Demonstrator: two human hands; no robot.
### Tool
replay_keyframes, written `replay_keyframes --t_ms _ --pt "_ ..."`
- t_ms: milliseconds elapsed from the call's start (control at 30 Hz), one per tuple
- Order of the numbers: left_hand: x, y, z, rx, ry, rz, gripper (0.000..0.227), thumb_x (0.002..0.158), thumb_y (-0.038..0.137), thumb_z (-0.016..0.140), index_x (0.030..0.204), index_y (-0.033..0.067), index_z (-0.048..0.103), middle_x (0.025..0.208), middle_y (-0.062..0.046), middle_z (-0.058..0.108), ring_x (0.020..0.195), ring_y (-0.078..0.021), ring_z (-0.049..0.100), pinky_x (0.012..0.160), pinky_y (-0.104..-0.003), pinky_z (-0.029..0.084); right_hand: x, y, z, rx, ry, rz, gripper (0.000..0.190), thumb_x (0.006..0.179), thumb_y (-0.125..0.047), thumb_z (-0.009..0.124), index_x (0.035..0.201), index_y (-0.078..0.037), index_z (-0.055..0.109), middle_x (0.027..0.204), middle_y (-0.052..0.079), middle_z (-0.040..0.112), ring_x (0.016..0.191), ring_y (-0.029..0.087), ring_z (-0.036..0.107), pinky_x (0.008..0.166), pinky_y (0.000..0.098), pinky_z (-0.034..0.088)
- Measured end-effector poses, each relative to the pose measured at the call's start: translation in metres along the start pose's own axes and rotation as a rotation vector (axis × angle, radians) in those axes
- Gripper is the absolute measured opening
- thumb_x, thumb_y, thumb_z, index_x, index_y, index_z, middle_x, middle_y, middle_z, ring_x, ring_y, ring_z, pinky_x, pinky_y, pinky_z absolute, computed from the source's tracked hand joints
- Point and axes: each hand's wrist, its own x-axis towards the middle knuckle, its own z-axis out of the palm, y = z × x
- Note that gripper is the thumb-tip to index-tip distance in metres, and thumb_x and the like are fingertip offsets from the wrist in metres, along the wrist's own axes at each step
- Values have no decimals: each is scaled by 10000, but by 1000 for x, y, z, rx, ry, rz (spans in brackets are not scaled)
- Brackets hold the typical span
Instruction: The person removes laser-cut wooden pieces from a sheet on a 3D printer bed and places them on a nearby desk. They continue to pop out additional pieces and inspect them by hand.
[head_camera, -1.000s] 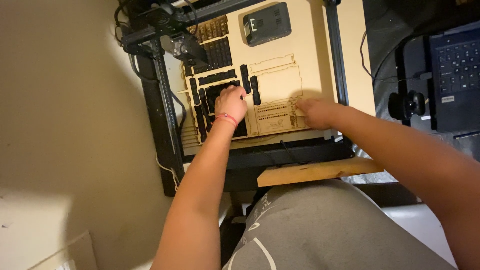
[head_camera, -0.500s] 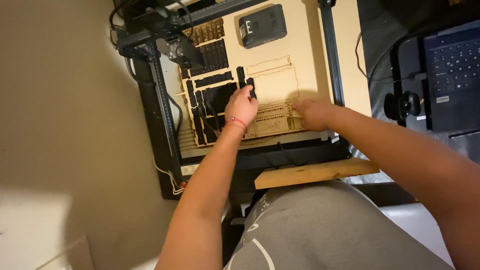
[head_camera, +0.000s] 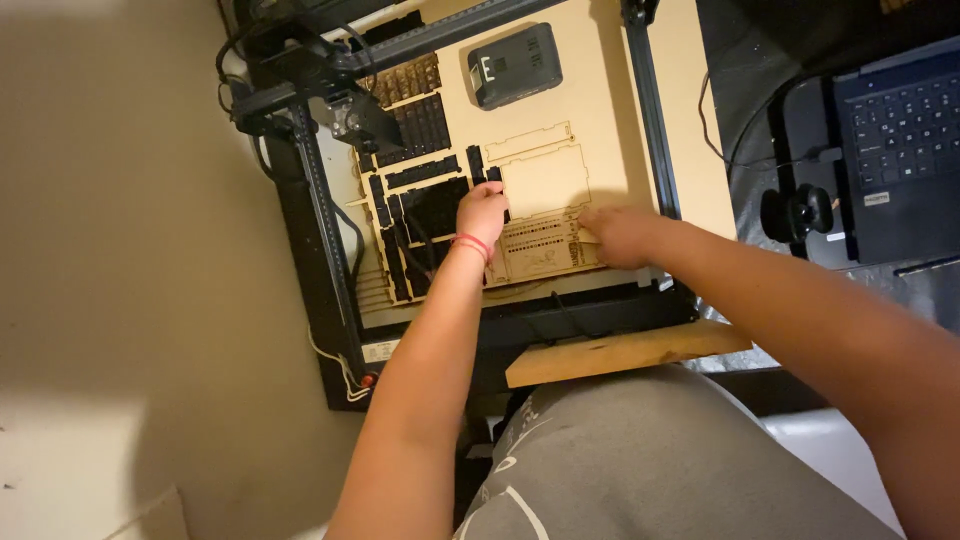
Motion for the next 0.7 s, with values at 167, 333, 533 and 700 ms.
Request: replay_keyframes --t_ms 167,333,533,700 --pt "22 -17 8 -95 0 -61 443 752 118 612 1182 132 720 1171 -80 716 1148 -266 653 934 -371 538 -8 -8 -9 38 16 26 582 862 -223 514 1439 -163 473 1353 151 596 1297 330 555 1092 451 431" --pt "5 18 -9 47 -19 -111 333 813 318 598 1067 172 756 1097 -42 741 1150 -261 651 951 -382 534 -5 -7 -11 30 -18 37 591 867 -254 530 1450 -184 459 1367 134 589 1300 311 555 1096 448 430" --pt "-11 85 -35 398 -88 -185 609 856 553 431 1135 96 722 1182 -64 716 1208 -275 629 996 -410 509 -4 -6 -7 45 14 21 585 850 -254 546 1425 -171 474 1320 150 609 1264 349 576 1087 463 435" --pt "-25 121 -47 482 -127 -214 544 897 459 424 1158 78 712 1120 -69 737 1161 -275 662 980 -385 517 -8 -9 -10 37 20 24 581 850 -269 538 1413 -152 463 1324 175 599 1263 369 571 1109 468 419"
